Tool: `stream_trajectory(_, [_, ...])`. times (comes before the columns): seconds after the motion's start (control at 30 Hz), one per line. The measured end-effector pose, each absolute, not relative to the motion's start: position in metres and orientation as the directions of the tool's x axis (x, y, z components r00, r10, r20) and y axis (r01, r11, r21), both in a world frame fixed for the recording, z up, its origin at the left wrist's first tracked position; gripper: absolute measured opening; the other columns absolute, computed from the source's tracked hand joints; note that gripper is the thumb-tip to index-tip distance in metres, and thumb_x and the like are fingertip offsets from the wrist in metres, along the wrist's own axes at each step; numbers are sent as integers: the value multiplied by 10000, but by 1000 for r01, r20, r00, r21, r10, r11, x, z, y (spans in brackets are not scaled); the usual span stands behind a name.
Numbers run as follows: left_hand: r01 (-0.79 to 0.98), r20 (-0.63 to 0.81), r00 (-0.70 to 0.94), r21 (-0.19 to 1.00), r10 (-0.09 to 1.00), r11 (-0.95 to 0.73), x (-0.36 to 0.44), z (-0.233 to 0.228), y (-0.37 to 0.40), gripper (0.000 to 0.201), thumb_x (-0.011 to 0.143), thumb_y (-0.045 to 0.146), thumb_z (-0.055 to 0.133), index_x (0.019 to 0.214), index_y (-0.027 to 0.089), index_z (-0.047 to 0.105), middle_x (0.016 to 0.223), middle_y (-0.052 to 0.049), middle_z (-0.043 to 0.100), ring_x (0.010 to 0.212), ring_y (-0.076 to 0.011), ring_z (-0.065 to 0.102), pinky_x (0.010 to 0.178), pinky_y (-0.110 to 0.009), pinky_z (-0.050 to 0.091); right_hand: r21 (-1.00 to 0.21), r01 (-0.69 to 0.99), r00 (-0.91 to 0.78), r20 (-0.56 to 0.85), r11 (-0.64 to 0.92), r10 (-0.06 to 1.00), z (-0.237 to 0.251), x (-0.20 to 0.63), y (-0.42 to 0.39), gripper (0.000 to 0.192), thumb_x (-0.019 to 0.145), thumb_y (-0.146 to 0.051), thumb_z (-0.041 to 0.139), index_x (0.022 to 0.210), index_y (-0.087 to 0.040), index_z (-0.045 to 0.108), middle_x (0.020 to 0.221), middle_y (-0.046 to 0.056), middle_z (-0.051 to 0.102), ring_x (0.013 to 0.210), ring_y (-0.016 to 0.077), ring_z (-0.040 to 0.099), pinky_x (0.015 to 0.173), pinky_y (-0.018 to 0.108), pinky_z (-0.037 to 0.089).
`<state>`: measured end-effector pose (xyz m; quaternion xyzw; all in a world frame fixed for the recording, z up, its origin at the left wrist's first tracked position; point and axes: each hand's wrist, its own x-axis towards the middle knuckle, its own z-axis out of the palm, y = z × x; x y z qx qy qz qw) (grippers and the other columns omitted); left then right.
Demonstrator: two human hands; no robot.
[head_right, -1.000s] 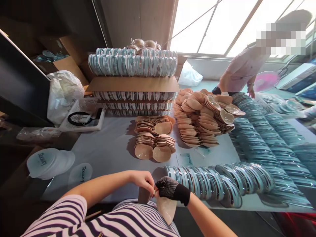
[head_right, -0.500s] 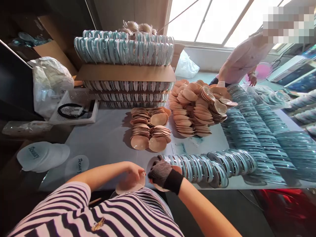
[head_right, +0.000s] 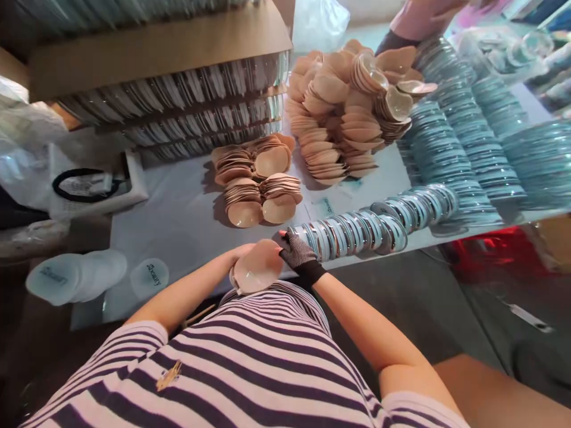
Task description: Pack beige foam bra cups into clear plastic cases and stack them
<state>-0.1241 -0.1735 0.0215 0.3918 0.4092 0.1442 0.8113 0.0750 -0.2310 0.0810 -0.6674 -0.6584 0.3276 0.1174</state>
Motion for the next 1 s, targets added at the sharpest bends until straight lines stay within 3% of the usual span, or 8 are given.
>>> stream_trajectory(0.07, [144,-618,650,672,443,726,-115,20,-160,156,867,184,664,835,67,762,791,-84,755,894,-235,720,903,-404,512,-589,776,-22,-381,-224,924,69,85,-227,306,958,-254,497,1180,-169,689,1174,122,727,1074,251,661,962,392,512])
stream_trajectory(0.17, [203,-667,679,573,308,794,-105,25,-150,253,920,228,617,920,13,750,848,-111,763,874,-237,726,917,-409,502,-602,775,-64,-374,-190,925,62,87,-214,247,957,-207,495,1076,-157,705,1203,118,718,1095,211,656,976,318,494])
stream_trajectory(0.37, [80,-598,760,475,254,876,-108,36,-163,666,913,654,565,1237,87,693,1221,-178,723,1131,-303,684,984,-413,498,-500,859,-116,-403,-112,908,80,94,-205,204,926,-201,537,1039,-155,700,1084,112,730,948,210,676,819,284,485])
stream_trajectory(0.47, [91,-604,747,508,278,857,-114,39,-175,738,680,471,884,1323,187,658,1290,-145,704,1190,-330,656,1029,-410,486,-530,838,-146,-444,-128,884,80,114,-193,168,899,-260,621,1014,-173,706,956,65,740,847,184,672,752,257,473])
stream_trajectory(0.57, [115,-639,704,533,310,838,-115,44,-185,769,586,275,938,1300,197,663,1267,-132,713,1208,-344,640,1049,-437,471,-502,836,-3,-410,-223,912,69,163,-160,321,939,-233,574,1230,-114,635,1072,97,728,963,194,668,850,272,475])
stream_trajectory(0.67, [121,-688,686,428,236,896,-113,49,-192,640,635,295,903,1229,192,690,1240,-135,717,1187,-343,648,1029,-457,481,-282,932,108,-384,-228,917,51,221,-120,501,874,-139,616,1369,-88,556,1365,211,611,1224,325,574,1025,428,430])
stream_trajectory(0.8, [89,-791,556,363,256,928,-110,49,-194,628,574,290,925,1154,190,708,1125,-115,749,1069,-313,686,990,-437,501,-4,996,-80,-497,90,864,22,254,-89,649,780,-64,635,1416,-159,549,1481,203,526,1363,392,443,1117,554,317])
stream_trajectory(1.0, [-5,-823,422,416,379,909,-103,35,-187,536,529,203,889,1037,180,719,941,-67,760,956,-282,691,980,-419,494,-71,996,-80,-606,47,791,-2,238,-67,454,756,-91,660,1207,-48,680,1209,278,677,1202,358,587,1110,547,301])
